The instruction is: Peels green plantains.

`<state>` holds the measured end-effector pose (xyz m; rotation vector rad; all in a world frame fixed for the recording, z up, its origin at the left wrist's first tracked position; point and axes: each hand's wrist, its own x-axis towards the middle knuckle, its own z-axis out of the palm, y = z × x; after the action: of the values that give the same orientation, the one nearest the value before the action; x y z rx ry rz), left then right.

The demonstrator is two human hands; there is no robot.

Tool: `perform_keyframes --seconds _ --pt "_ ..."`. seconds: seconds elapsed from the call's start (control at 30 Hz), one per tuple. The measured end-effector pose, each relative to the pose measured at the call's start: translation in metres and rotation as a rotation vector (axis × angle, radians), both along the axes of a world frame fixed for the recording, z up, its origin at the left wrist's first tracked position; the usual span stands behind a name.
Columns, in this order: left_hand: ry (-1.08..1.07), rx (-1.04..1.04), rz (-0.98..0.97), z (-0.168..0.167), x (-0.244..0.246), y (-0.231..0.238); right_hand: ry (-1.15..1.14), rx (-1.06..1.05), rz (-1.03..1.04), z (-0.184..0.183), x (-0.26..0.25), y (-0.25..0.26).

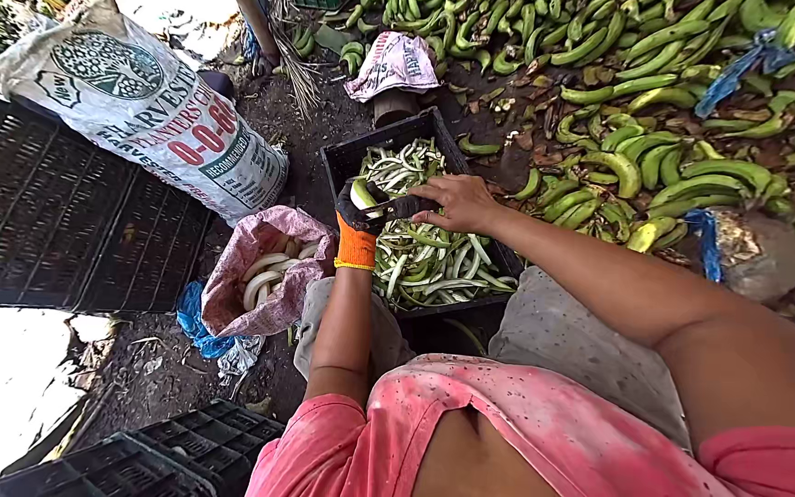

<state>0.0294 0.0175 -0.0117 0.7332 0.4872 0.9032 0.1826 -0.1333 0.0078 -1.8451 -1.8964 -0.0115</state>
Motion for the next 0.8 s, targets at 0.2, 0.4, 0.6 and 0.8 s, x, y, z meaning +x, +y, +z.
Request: perform_keyframes --seconds 0.2,0.4,0.6,0.8 --pt "0.006 0.198 -0.134 0.003 -0.029 -0.01 0.071 -0.064 -0.013 0.005 -0.002 0.0" --pt "-0.101 0.209 -0.161 0.006 -0.023 -0.014 0.194 -0.202 -0.112 0.019 0.007 0.021" --pt "0.013 0.332 -0.333 0.025 -0.026 -0.026 0.769 -0.32 -0.191 0.007 0.042 0.046" --pt "-0.27 0.01 -0.517 0.0 -0.032 0.003 0.612 -0.2 -0.22 0.017 0.047 0.03"
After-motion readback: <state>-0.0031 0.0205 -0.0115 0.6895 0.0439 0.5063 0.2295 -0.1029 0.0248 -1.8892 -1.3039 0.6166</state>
